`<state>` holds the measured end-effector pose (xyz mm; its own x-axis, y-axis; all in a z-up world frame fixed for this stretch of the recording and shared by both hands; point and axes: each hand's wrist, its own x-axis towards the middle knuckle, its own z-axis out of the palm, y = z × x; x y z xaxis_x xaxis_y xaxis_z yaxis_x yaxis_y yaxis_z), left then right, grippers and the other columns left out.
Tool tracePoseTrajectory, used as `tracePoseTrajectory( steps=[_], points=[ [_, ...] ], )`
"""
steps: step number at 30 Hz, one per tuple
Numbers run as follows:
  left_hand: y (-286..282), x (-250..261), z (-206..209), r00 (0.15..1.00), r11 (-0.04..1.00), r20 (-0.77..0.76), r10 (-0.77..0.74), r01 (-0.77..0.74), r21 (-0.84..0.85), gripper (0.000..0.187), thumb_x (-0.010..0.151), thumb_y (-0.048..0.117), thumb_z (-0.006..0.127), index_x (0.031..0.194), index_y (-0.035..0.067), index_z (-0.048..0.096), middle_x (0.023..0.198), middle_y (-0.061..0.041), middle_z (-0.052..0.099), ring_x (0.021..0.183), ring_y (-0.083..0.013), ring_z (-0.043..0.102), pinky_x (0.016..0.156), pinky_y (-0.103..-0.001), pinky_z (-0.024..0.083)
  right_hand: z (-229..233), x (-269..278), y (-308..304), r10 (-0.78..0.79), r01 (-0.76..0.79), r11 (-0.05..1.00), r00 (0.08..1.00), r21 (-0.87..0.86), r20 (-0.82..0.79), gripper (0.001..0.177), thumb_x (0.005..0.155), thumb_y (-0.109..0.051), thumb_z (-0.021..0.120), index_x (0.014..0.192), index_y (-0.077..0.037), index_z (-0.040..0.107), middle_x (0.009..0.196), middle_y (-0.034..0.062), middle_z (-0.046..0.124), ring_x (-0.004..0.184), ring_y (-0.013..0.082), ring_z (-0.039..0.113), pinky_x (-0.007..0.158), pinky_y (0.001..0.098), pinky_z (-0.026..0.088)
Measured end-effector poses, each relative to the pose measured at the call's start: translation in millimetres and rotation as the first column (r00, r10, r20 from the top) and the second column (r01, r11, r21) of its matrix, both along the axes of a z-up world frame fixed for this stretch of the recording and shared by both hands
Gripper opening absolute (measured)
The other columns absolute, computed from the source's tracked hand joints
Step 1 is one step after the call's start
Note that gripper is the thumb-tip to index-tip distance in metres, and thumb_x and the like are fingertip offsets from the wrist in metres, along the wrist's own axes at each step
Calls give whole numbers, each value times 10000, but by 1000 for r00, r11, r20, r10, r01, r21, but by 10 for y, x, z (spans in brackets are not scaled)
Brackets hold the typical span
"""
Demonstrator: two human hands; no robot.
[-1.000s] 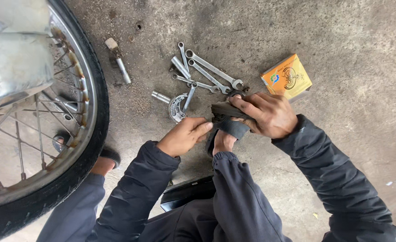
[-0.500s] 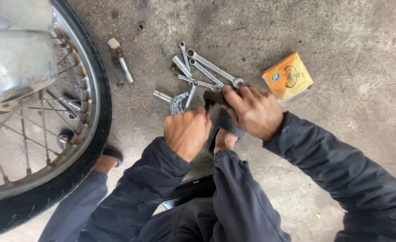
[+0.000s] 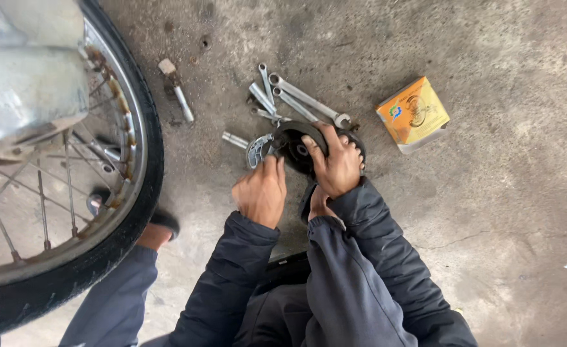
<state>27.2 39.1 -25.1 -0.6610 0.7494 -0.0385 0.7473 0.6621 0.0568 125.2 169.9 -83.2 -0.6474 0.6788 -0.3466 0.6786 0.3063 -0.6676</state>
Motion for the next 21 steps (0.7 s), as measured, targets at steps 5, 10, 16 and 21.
tracePoseTrajectory(
  steps=[5,10,16,21],
  points=[
    [23,-233,-321,138,822,908,396,-495,-283,394,1054,449,480,1072,86,633,813,-197,717,809,-385,725,697,-507,589,-174,-71,160,32,-70,984,974,-164,-224,358,1033,-386,630,1354,-229,624,1065,196,744,989,472,709,841,561,557],
    [211,-232,-985,-501,528,861,91,-709,-468,218,1022,242,579,962,35,611,662,-130,665,545,-246,722,478,-394,625,-630,-189,565,237,-254,965,952,-65,-193,357,1039,-436,619,1325,-222,620,921,228,731,885,476,713,767,604,548],
    [632,-45,-1465,-682,357,663,-307,-729,-584,156,1024,198,540,1020,59,611,661,83,362,468,-8,366,337,-130,168,-605,-450,1122,317,-320,932,947,-169,-41,417,1086,-528,526,1301,-177,592,1053,243,736,1062,511,670,946,653,510],
    [675,-14,-1721,-660,274,591,-464,-742,-612,151,1059,166,508,1059,54,608,649,51,401,470,-55,296,393,-224,157,-714,-850,1034,291,-265,949,945,-172,147,883,952,-772,347,1235,4,659,567,-17,532,394,84,451,549,400,603]
  ],
)
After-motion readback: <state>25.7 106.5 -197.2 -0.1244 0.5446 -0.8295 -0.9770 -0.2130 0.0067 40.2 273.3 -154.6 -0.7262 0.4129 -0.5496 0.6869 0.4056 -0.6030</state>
